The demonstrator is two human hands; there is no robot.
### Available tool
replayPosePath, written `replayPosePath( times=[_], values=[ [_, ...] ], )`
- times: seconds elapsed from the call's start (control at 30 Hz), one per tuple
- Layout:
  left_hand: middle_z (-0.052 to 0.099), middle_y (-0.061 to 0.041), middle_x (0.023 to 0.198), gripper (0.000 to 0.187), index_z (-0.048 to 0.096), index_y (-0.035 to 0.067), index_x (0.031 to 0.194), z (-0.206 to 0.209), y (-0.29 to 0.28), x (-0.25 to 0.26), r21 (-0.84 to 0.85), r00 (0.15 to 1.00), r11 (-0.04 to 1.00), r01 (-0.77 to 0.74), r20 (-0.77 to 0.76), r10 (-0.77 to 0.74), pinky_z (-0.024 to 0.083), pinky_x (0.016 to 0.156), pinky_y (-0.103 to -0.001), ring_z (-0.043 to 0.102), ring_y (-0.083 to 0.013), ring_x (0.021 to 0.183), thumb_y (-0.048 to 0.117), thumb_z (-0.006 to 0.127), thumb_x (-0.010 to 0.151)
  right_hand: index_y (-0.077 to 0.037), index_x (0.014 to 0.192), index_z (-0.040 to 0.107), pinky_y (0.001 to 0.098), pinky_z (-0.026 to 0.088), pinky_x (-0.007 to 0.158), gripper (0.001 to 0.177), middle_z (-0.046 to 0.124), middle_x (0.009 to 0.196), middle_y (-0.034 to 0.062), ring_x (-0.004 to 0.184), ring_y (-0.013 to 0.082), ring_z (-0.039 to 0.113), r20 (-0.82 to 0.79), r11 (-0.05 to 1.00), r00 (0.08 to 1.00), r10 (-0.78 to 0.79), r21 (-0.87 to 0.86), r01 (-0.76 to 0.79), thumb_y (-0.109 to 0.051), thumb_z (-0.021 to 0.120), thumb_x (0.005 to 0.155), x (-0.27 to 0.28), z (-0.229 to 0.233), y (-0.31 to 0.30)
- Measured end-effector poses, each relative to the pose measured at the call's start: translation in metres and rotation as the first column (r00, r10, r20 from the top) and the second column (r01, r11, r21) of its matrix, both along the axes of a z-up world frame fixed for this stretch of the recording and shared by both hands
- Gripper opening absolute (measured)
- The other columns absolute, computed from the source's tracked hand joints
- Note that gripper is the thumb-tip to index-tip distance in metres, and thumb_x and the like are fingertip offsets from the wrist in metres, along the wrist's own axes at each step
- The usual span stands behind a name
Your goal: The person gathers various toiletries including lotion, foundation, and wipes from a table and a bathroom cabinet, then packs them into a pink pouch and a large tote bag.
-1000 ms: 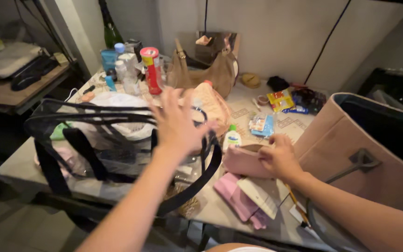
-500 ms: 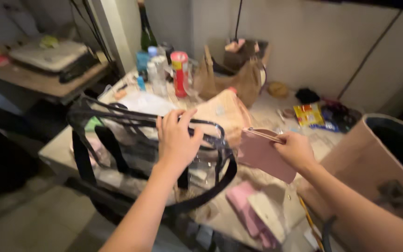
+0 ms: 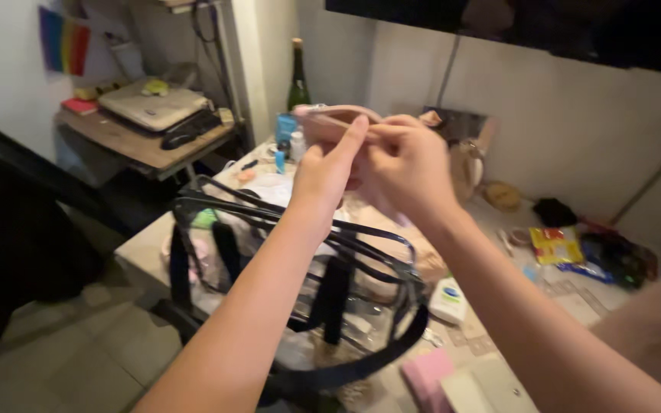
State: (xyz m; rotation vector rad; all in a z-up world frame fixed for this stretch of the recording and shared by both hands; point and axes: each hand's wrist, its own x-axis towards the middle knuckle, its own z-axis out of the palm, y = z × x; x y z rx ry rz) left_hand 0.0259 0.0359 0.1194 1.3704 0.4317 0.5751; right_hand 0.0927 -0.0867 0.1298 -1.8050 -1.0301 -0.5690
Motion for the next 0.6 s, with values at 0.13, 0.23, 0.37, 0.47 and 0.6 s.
replayPosePath(
  times=[0.13,0.23,0.37,0.47,0.6],
  values=[
    [0.074,-0.007,0.096,0.055,0.071,0.000,0.111,-0.005,0.064,-0.003,-0.183,0.991,0.983,-0.008,0.127,0.032,0.058,0.062,-0.029,0.072,-0.0129,0.075,0.048,0.068,0.084,-0.002,0.109,0.075,0.0317,0.056,0.085,0.023,0.072,0.112,0.0135,0.095,0.0244,0.073,0.077,0.981,0.978,0.195,-0.035,-0.192,-0.013,0.067,0.090,-0.032,-0.002,0.072],
    [0.073,-0.006,0.092,0.046,0.071,0.002,0.109,-0.030,0.138,-0.018,-0.042,0.987,0.998,-0.052,0.151,0.058,0.056,0.063,-0.030,0.070,-0.0140,0.076,0.042,0.060,0.089,-0.003,0.114,0.077,0.0321,0.052,0.086,0.027,0.073,0.106,0.0139,0.098,0.0237,0.070,-0.001,0.945,0.946,0.324,-0.052,-0.324,-0.014,0.067,0.092,-0.045,-0.007,0.127],
    [0.071,-0.009,0.082,0.035,0.071,-0.005,0.096,-0.054,0.239,-0.060,0.064,0.982,0.995,-0.079,0.174,0.067,0.054,0.064,-0.035,0.067,-0.0180,0.072,0.026,0.056,0.089,-0.004,0.108,0.078,0.0278,0.054,0.076,0.029,0.077,0.099,0.0102,0.086,0.0128,0.066,-0.543,0.946,0.783,0.303,0.070,-0.318,-0.026,0.062,0.098,-0.065,-0.019,0.211],
    [0.072,-0.013,0.077,0.038,0.073,-0.003,0.089,-0.055,0.297,-0.088,0.248,0.987,0.956,-0.158,0.013,0.160,0.055,0.065,-0.037,0.070,-0.0215,0.072,0.030,0.054,0.088,-0.001,0.110,0.075,0.0274,0.052,0.073,0.027,0.077,0.096,0.0099,0.083,0.0117,0.065,-0.389,0.969,0.893,0.228,-0.003,-0.248,-0.022,0.062,0.097,-0.081,-0.026,0.268],
    [0.074,-0.022,0.080,0.044,0.073,0.000,0.087,-0.062,0.342,-0.114,0.478,0.952,0.846,-0.238,-0.056,0.299,0.056,0.071,-0.042,0.075,-0.0304,0.077,0.039,0.053,0.086,0.002,0.111,0.072,0.0262,0.052,0.072,0.026,0.075,0.097,0.0097,0.083,0.0134,0.068,-0.306,0.977,0.932,0.193,-0.024,-0.210,-0.013,0.061,0.093,-0.105,-0.044,0.313]
  ],
)
